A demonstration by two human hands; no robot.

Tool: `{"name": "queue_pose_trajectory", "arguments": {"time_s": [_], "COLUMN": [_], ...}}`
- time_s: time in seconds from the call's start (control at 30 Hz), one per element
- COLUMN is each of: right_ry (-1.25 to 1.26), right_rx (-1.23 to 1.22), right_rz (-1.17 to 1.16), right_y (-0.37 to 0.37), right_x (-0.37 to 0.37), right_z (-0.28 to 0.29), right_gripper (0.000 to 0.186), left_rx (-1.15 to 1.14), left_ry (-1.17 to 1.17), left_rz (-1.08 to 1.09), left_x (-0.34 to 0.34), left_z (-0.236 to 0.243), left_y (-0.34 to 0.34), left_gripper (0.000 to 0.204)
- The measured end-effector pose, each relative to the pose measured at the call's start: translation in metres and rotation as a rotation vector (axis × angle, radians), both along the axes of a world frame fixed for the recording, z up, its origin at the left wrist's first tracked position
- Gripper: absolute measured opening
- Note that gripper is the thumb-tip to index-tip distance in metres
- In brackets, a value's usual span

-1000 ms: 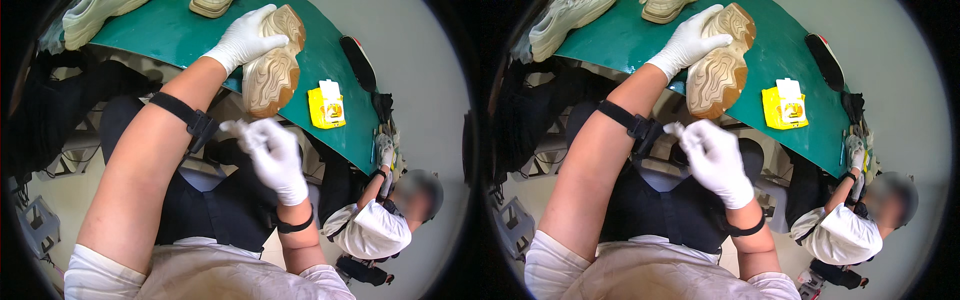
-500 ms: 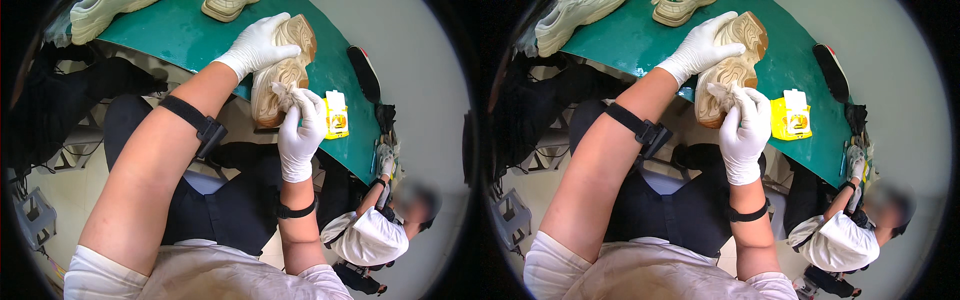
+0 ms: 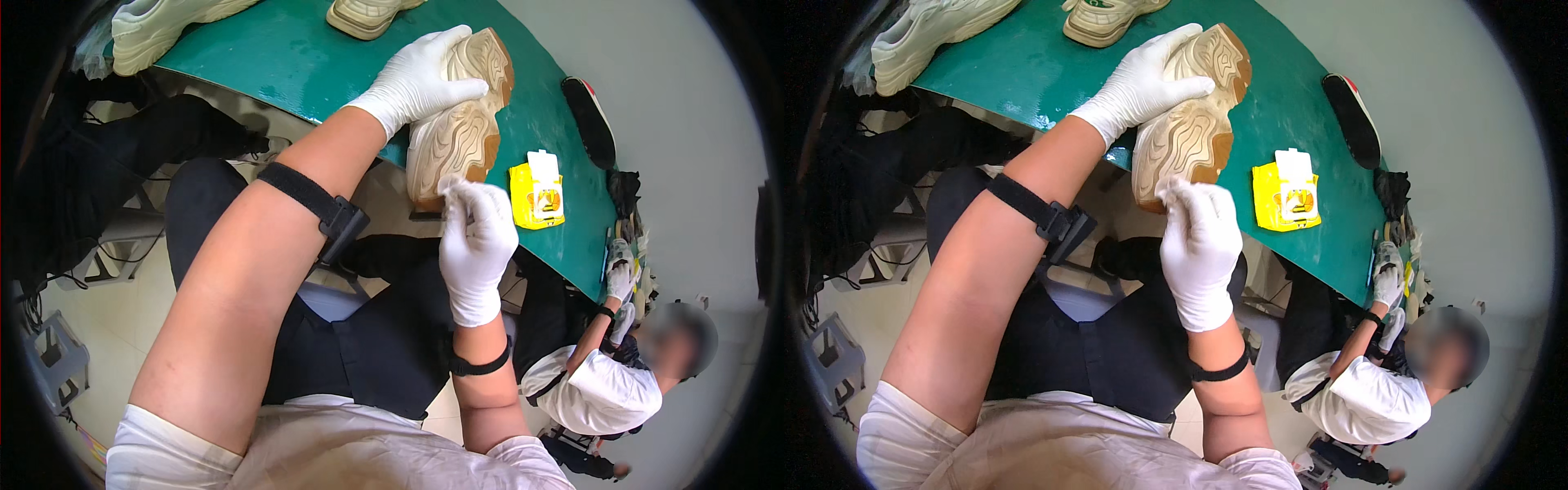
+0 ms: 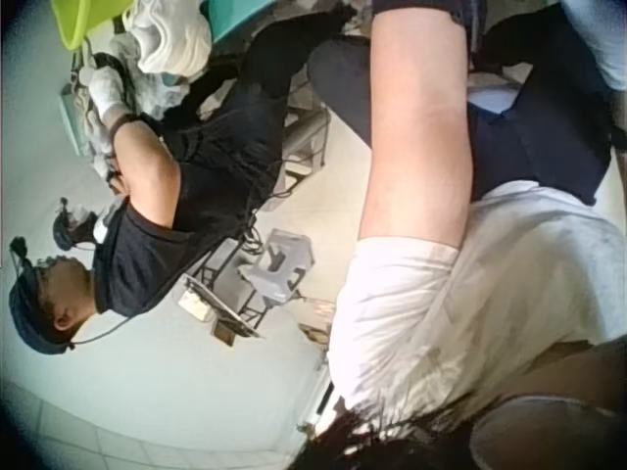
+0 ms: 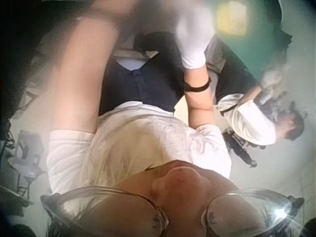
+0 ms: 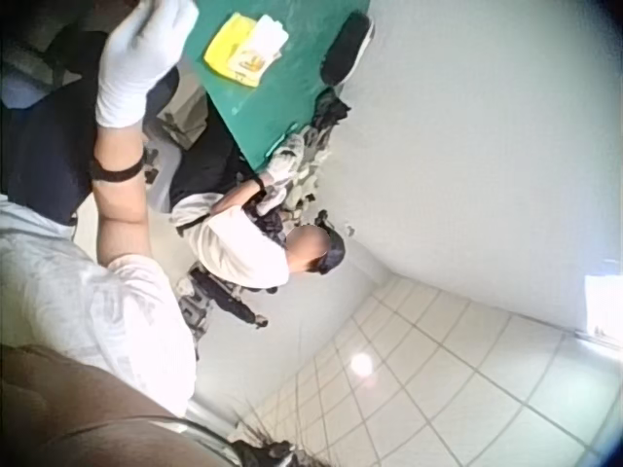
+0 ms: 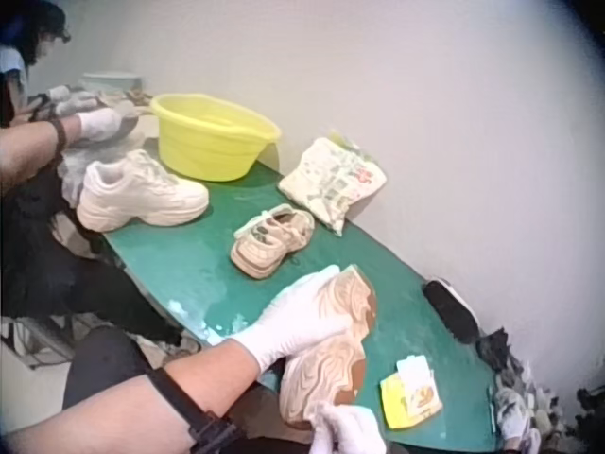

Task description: Clean shoes using wet wipes and a bowl of water.

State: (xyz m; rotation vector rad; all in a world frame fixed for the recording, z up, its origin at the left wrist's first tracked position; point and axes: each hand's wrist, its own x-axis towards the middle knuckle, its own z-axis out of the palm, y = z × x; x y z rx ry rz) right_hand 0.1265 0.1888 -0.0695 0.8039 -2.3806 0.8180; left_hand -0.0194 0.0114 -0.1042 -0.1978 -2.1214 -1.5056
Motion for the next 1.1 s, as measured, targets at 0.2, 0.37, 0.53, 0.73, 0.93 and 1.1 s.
{"name": "queue_pose_trajectory", "arguments": {"time_s": [0.2,0.37,0.53,0.73,0.93,1.1], "right_ry": [-0.219,-0.128,0.049,-0.032,-0.102,-0.339], "right_rx": [0.078,-0.216,0.145,0.19,0.038,0.049], "right_rz": [0.09,-0.054,-0.145,-0.163,-0.056,0.065], "right_y": [0.008,0.006,0.007,0.004,0.003,0.006], "right_x": [0.009,-0.056,-0.109,-0.062,-0.009,0.026], "right_z": [0.031,0.063,0.033,0.031,0.012,0.012], "right_gripper": [0.016,0.011,0.01,0.007,0.012,0.02], "left_rx": [-0.002,0.03,0.02,-0.03,-0.052,-0.044], "left_ry": [-0.018,-0.027,-0.044,-0.021,-0.009,0.01], "left_rz": [-0.004,-0.018,-0.039,-0.007,-0.024,-0.053], "left_x": [0.0,0.0,-0.002,0.004,0.0,-0.006], "left_z": [0.002,0.0,0.006,0.002,0.005,0.008], "left_y": [0.0,-0.004,0.003,0.0,-0.007,-0.014], "left_gripper": [0.088,0.087,0.087,0.087,0.086,0.085]}}
